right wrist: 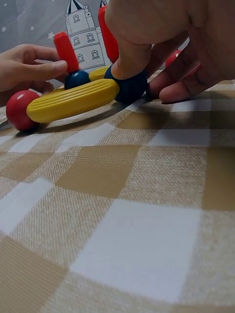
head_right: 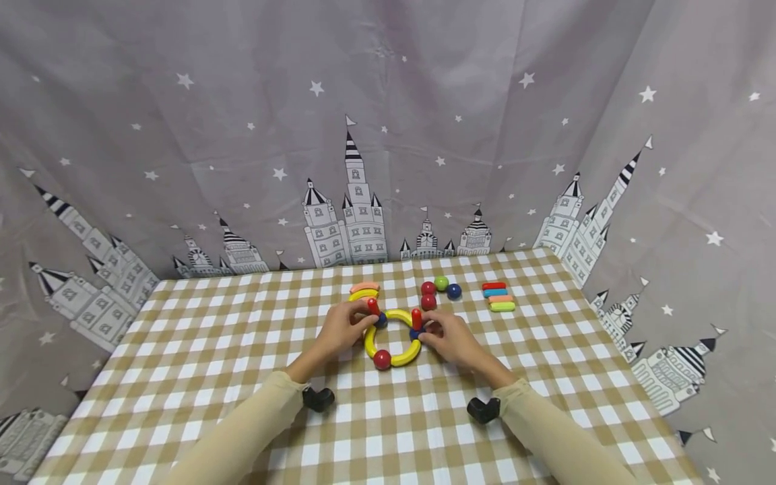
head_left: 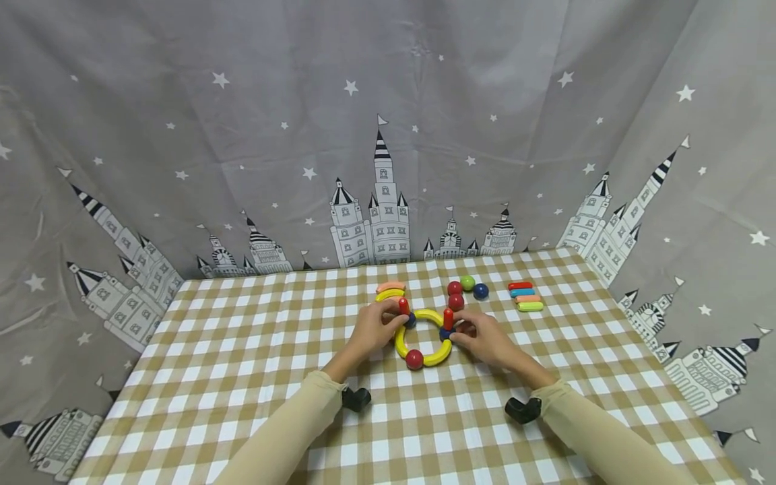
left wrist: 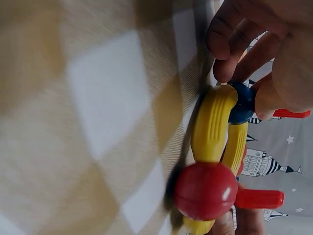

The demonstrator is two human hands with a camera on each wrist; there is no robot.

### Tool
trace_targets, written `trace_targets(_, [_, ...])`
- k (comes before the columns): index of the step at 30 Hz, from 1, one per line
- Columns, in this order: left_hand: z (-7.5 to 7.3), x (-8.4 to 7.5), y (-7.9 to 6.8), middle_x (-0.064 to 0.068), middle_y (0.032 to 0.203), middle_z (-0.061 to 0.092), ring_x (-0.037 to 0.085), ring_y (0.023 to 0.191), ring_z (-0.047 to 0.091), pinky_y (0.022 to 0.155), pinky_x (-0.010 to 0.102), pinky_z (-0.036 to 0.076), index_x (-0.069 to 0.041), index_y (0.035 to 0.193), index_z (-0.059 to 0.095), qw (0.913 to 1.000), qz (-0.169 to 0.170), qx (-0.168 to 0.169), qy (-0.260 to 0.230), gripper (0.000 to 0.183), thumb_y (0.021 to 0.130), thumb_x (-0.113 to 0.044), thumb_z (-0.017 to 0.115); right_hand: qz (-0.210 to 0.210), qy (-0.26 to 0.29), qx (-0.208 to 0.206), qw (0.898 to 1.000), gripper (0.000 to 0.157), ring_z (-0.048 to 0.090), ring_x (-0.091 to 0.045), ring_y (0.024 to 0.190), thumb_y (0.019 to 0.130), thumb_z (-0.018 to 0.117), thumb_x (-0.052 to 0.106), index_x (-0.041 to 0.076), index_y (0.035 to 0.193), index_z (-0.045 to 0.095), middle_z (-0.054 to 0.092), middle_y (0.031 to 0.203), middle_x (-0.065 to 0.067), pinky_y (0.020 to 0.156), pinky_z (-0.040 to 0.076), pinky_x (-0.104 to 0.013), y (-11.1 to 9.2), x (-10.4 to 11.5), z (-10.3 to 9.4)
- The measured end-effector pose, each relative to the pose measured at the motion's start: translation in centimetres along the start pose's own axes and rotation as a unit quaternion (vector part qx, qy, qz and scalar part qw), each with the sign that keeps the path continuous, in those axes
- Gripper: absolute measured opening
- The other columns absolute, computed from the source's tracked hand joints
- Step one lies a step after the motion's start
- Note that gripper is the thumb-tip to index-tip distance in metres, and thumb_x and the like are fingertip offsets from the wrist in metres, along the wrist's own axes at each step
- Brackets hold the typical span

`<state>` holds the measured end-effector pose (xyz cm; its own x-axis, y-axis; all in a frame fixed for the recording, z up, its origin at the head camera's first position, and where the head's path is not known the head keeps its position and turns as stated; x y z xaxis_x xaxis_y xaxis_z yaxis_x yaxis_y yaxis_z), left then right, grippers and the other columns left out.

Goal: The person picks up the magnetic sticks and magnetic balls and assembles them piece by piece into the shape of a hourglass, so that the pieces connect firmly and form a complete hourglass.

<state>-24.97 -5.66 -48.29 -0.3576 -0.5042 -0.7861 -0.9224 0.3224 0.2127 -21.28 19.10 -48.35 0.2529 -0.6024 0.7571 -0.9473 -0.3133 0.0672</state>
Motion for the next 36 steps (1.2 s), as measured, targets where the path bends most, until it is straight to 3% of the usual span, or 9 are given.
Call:
trace_targets(7, [-0.7, -0.6, -1.6, 0.005, 0.089, 0.076, 0.017, 0.072, 0.066, 0.065, 0.026, 0.053, -0.007, 0.095, 0.072, 0.9992, 0.038, -0.007, 0.010, 0.009, 0.091, -0.013, 0.079, -0.013, -0.008, -0.002, 1.000, 0.027, 0.068, -0.031, 0.108, 0.095, 0.071, 0.002, 0.001, 0.122, 0.069, 0.069, 0.122, -0.016, 0.094, 0.056, -0.047, 0.5, 0.4, -0.1])
trace_targets(12, [-0.8, -0.8, -2.3, 0.003, 0.083, 0.074, 0.017, 0.072, 0.065, 0.064, 0.026, 0.052, -0.009, 0.089, 0.070, 0.9981, 0.059, -0.011, 0.016, 0.011, 0.090, -0.014, 0.080, -0.017, -0.015, -0.007, 1.000, 0.027, 0.067, -0.032, 0.109, 0.095, 0.070, 0.001, 0.002, 0.122, 0.069, 0.071, 0.120, -0.016, 0.095, 0.055, -0.048, 0.7, 0.2, -0.1])
trace_targets(26, [-0.8, -0.4, -2.6, -0.002, 0.091, 0.077, 0.012, 0.077, 0.067, 0.067, 0.025, 0.055, -0.015, 0.092, 0.076, 0.9989, 0.039, 0.006, 0.027, 0.008, 0.090, -0.019, 0.082, 0.010, 0.015, 0.008, 1.000, 0.028, 0.066, -0.032, 0.113, 0.097, 0.068, 0.004, 0.004, 0.126, 0.068, 0.071, 0.121, -0.015, 0.099, 0.052, -0.050, 1.0, -0.2, 0.1])
trace_targets(36, [-0.9, -0.2, -2.8, 0.000, 0.092, 0.077, 0.014, 0.074, 0.064, 0.066, 0.024, 0.053, -0.010, 0.097, 0.078, 0.9992, 0.026, 0.006, 0.030, 0.012, 0.089, -0.018, 0.083, 0.004, 0.044, 0.021, 0.999, 0.031, 0.066, -0.030, 0.114, 0.098, 0.067, 0.003, 0.004, 0.129, 0.066, 0.068, 0.126, -0.014, 0.100, 0.052, -0.048, 1.0, -0.2, 0.1])
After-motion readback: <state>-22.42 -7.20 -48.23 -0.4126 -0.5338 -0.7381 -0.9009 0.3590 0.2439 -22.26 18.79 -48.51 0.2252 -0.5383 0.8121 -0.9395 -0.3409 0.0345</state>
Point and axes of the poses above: each hand's wrist, its own y-axis towards the middle knuckle, its own z-axis out of the palm, x = y × z, the point moved 3 cm from there along y, towards the middle knuckle
